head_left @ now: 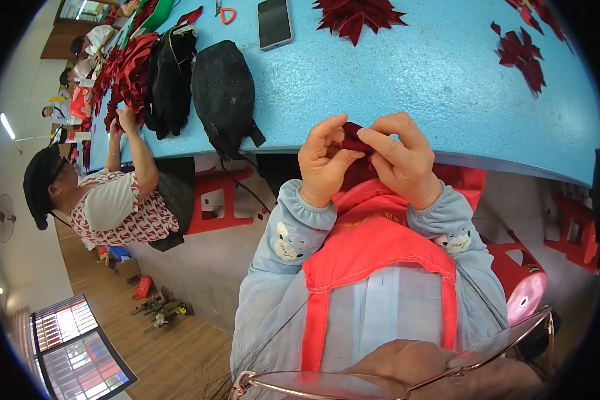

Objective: Making decorative ribbon bows by folding and tying red fabric pieces.

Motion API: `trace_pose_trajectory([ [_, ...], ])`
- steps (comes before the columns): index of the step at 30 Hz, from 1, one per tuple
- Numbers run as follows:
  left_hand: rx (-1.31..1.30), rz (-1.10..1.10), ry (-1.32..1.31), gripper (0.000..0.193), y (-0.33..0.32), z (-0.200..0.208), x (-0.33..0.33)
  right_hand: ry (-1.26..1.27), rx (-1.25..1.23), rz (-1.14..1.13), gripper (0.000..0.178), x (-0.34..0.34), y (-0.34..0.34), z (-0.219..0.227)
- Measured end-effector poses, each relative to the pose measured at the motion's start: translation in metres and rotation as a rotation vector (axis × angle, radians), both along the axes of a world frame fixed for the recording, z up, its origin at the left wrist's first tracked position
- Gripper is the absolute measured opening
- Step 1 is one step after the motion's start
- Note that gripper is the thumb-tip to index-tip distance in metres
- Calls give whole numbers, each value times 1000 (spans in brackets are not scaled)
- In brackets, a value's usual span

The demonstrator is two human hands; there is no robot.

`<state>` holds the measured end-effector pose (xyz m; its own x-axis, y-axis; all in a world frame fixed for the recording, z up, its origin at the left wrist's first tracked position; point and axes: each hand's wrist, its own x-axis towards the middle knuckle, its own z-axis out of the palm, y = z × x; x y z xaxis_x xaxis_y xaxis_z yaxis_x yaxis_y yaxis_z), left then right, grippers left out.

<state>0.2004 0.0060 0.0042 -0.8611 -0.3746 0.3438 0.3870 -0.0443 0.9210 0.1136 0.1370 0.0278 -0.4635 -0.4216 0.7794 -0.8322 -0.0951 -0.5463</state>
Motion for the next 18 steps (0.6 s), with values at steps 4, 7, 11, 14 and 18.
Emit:
trace_pose_trajectory([
  [4,73,6,-22,46,3,-1,0,40,9,27,45,-1,1,2],
  [7,407,-98,-32,43,4,-4,-2,62,17,44,44,-2,2,3],
  [11,509,-164,-11,44,4,-4,-3,75,43,65,42,-2,3,5],
  [14,464,-152,-44,44,1,-5,-4,72,78,73,40,-3,5,6],
  [18,388,-146,-96,44,-2,-1,-4,92,140,73,39,-5,8,5],
])
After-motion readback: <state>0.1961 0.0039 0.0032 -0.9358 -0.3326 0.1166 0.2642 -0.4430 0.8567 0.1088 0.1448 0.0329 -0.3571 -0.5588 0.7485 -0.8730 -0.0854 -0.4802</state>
